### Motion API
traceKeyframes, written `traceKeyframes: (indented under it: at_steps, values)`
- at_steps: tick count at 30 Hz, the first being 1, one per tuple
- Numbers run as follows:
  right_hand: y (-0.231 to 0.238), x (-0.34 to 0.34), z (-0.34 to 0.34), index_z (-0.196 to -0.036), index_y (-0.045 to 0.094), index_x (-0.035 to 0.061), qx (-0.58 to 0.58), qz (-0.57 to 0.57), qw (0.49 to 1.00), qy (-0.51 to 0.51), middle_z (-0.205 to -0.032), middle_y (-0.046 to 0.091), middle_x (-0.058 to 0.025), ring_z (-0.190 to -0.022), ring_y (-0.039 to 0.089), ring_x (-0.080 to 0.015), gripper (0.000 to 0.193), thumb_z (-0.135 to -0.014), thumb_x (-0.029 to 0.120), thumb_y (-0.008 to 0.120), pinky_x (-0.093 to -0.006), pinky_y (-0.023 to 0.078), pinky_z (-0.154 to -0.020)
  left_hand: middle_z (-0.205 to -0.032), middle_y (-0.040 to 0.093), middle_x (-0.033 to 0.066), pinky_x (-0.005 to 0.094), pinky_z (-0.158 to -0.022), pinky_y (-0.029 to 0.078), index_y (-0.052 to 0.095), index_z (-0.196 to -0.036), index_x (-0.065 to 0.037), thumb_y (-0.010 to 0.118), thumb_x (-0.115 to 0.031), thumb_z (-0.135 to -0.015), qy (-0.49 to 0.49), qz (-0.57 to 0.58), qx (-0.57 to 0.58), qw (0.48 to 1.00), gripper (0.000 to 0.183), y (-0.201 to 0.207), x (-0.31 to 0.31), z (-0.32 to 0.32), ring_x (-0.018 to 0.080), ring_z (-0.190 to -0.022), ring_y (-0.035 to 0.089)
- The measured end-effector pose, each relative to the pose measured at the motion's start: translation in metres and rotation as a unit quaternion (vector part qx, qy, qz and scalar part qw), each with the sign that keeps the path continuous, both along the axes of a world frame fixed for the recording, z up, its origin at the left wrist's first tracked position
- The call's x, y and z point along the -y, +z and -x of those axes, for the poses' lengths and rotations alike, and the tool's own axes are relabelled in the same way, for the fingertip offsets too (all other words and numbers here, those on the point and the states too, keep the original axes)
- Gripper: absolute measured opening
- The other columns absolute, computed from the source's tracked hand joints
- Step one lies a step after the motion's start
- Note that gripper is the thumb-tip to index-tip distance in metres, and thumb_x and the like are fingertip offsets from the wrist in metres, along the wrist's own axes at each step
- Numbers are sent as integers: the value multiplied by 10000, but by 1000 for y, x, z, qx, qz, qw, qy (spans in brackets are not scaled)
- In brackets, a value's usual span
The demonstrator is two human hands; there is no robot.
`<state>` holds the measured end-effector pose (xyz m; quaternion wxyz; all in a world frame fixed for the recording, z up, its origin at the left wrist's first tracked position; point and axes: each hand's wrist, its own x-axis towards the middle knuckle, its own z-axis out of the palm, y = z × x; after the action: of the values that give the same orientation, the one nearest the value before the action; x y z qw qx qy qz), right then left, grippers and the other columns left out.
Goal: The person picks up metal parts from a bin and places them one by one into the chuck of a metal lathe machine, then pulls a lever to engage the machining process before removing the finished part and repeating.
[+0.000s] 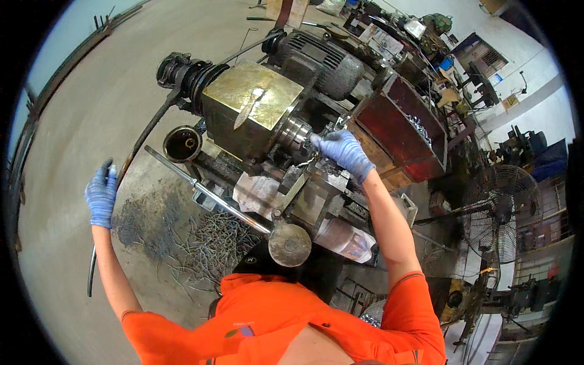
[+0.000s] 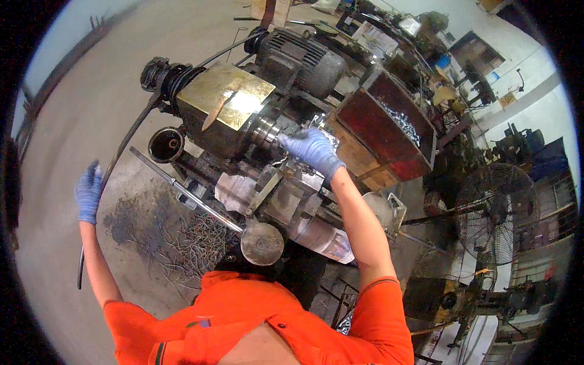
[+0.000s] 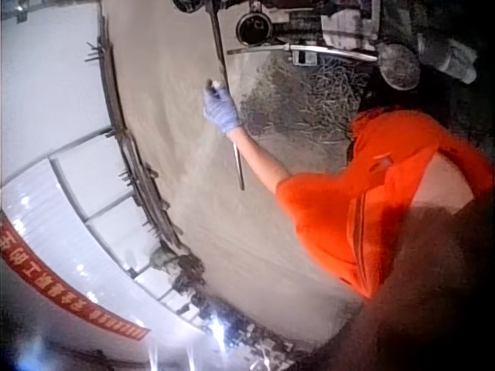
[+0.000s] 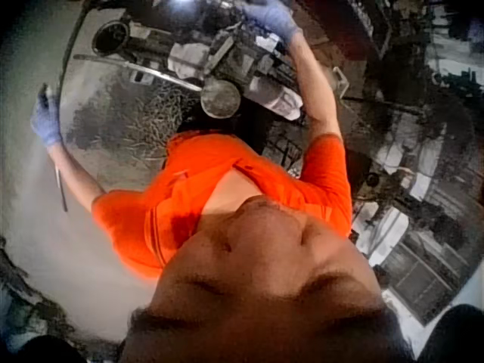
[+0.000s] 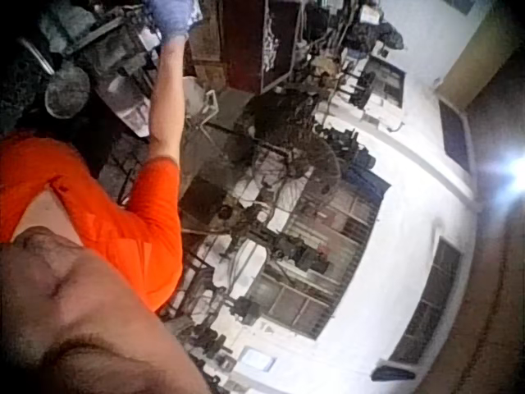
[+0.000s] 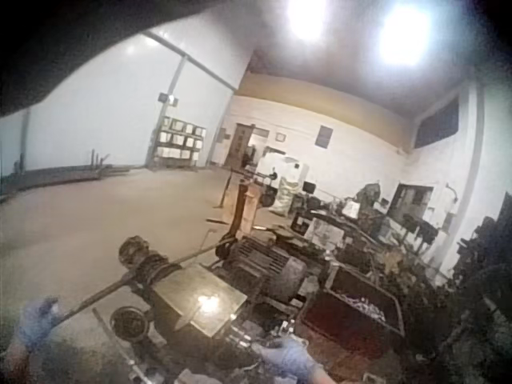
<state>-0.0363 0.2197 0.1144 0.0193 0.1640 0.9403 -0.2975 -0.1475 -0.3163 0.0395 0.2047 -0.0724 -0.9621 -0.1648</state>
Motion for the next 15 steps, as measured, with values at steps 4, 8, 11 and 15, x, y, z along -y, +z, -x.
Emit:
traceKeyframes:
  at_steps: [4, 8, 11, 15]
  values:
    - [-8, -11, 3, -962, 629, -51, -55, 194, 979, -18, -914, 649, -135, -864, 577, -176, 515, -776, 429, 648, -307, 448, -782, -882, 628, 178, 421, -714, 457, 618, -1045, -113, 442, -415, -889, 65, 26, 61, 996, 383, -41, 42, 19, 318, -802, 603]
    - [-8, -1, 0, -972, 620, -68, 5, 79, 996, -47, -892, 657, -162, -820, 601, -178, 535, -754, 419, 668, -309, 469, -764, -782, 609, 169, 422, -683, 438, 618, -949, -55, 382, -450, -909, 73, -22, 83, 994, 462, -80, 53, 29, 321, -732, 577]
    - [-15, 1, 0, -918, 646, -21, -49, 113, 991, -44, -779, 632, -26, -684, 529, -83, 428, -781, 384, 667, -244, 445, -632, -637, 571, 131, 376, -580, 427, 614, -915, -50, 391, -455, -909, 45, -54, 88, 994, 462, -60, 29, 28, 251, -559, 539]
    - [-22, -5, 5, -916, 654, -18, -23, 62, 998, -23, -820, 661, -89, -753, 593, -152, 430, -768, 385, 670, -277, 464, -708, -747, 617, 167, 419, -676, 442, 625, -883, -55, 376, -453, -910, 55, -64, 200, 976, 470, -44, 23, 32, 326, -725, 590]
